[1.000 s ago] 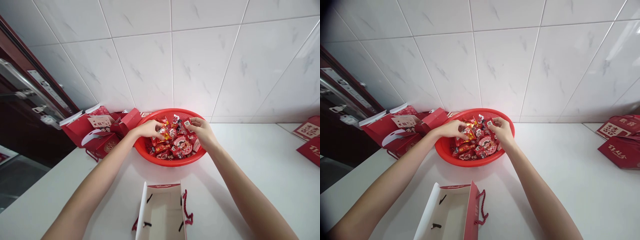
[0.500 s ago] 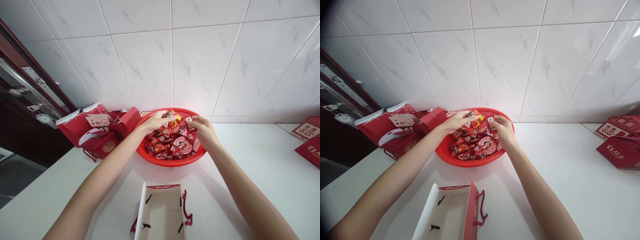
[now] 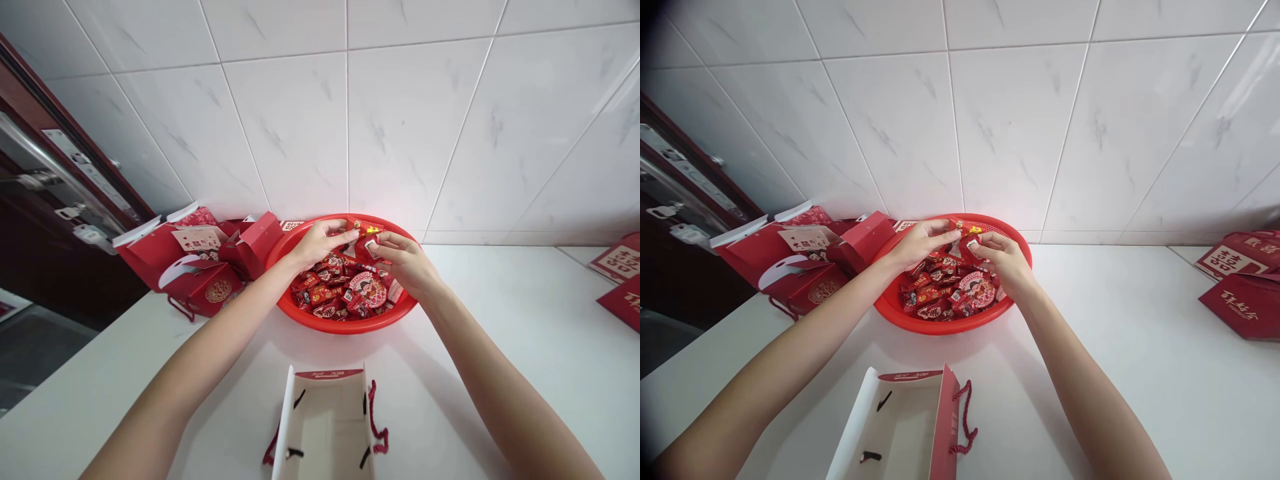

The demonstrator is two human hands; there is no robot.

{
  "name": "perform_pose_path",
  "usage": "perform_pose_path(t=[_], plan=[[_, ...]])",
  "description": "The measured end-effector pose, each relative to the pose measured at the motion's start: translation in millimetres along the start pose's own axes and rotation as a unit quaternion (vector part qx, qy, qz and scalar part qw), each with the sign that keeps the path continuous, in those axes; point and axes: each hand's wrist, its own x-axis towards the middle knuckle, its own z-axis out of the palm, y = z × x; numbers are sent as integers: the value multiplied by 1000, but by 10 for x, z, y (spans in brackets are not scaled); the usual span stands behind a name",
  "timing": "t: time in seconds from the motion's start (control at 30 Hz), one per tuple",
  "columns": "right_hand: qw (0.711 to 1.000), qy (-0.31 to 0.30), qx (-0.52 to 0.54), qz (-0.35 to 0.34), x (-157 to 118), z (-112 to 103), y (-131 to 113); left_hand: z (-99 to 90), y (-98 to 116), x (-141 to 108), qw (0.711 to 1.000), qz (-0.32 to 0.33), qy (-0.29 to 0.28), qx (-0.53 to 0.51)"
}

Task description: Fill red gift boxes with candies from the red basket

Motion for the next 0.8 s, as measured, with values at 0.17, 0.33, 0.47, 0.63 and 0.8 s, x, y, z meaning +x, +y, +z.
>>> perform_pose_path(t=[0.17,0.33,0.47,0.63,0.8], plan=[[999,45,2,-18,10,-3,4,0,-8,-26,998,-26,-26,44],[997,74,21,-7,21,8,4,16,-9,-49,994,2,-69,87],[997,67,28,-19,22,6,14,-1,-4,-39,994,2,-90,68],[999,36,29,-9,3,16,-18,-31,-42,-14,995,18,-85,57],[998,26,52,17,-12,34,-64,-42,-30,-24,994,15,-94,58]])
